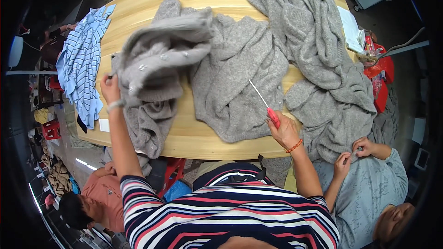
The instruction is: Use scissors to trim loose threads from grey sweaters on a work table.
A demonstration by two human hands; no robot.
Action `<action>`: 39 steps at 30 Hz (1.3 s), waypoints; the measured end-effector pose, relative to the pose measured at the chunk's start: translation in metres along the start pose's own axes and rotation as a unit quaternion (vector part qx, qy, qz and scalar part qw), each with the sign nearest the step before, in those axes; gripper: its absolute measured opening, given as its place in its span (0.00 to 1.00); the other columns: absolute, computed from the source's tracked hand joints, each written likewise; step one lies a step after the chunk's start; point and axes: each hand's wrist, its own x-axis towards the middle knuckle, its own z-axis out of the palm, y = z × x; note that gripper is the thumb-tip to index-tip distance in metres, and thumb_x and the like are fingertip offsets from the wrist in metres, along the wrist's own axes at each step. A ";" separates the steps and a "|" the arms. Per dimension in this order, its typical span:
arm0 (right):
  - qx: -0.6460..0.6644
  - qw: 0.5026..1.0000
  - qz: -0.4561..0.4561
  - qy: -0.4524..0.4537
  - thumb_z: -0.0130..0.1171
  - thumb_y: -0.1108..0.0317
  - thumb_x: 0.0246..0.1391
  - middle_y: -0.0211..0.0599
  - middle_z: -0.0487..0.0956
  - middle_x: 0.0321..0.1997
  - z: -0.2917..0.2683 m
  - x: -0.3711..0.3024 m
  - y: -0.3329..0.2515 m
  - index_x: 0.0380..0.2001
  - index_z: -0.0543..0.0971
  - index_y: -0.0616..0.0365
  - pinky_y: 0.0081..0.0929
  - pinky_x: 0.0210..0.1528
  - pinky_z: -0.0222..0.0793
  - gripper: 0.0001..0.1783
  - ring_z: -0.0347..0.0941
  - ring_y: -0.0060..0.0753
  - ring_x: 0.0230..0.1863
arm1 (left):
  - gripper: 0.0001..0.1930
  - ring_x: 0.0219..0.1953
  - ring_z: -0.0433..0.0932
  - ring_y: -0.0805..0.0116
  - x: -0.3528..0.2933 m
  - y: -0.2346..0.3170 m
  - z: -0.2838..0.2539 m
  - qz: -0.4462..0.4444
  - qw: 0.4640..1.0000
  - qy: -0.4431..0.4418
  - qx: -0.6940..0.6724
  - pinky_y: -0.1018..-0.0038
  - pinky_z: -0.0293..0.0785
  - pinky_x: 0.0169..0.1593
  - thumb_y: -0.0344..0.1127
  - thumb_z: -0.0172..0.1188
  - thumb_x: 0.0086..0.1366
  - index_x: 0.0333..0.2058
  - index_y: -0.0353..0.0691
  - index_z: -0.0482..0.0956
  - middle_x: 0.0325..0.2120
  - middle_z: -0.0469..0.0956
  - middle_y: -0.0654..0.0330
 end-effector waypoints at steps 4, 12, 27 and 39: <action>-0.033 0.999 0.030 -0.028 0.61 0.59 0.57 0.52 0.80 0.29 0.008 0.004 -0.003 0.39 0.77 0.54 0.52 0.38 0.72 0.12 0.78 0.60 0.35 | 0.39 0.61 0.69 0.54 -0.107 0.078 0.051 0.155 0.984 -0.055 0.067 0.62 0.65 0.62 0.44 0.72 0.58 0.64 0.36 0.66 0.59 0.70 0.45; -0.065 0.996 -0.022 -0.055 0.62 0.60 0.56 0.53 0.79 0.28 0.008 0.024 -0.038 0.41 0.78 0.54 0.51 0.37 0.71 0.13 0.77 0.61 0.34 | 0.48 0.66 0.60 0.40 -0.075 0.070 0.100 0.226 0.950 0.076 0.202 0.53 0.54 0.69 0.45 0.72 0.56 0.69 0.36 0.54 0.65 0.59 0.39; -0.068 0.993 -0.067 -0.075 0.63 0.60 0.57 0.50 0.79 0.29 0.021 0.042 -0.050 0.40 0.78 0.54 0.49 0.38 0.71 0.13 0.77 0.57 0.35 | 0.18 0.32 0.77 0.54 -0.178 0.076 0.051 0.516 0.798 -0.244 0.193 0.63 0.75 0.35 0.21 0.61 0.55 0.45 0.40 0.81 0.34 0.77 0.54; -0.110 0.989 -0.044 -0.085 0.63 0.59 0.57 0.50 0.79 0.26 0.022 0.020 -0.028 0.40 0.77 0.54 0.49 0.36 0.71 0.13 0.77 0.58 0.32 | 0.30 0.58 0.68 0.45 -0.243 0.067 0.131 0.318 0.901 -0.251 0.156 0.54 0.63 0.59 0.35 0.68 0.57 0.59 0.45 0.72 0.56 0.70 0.48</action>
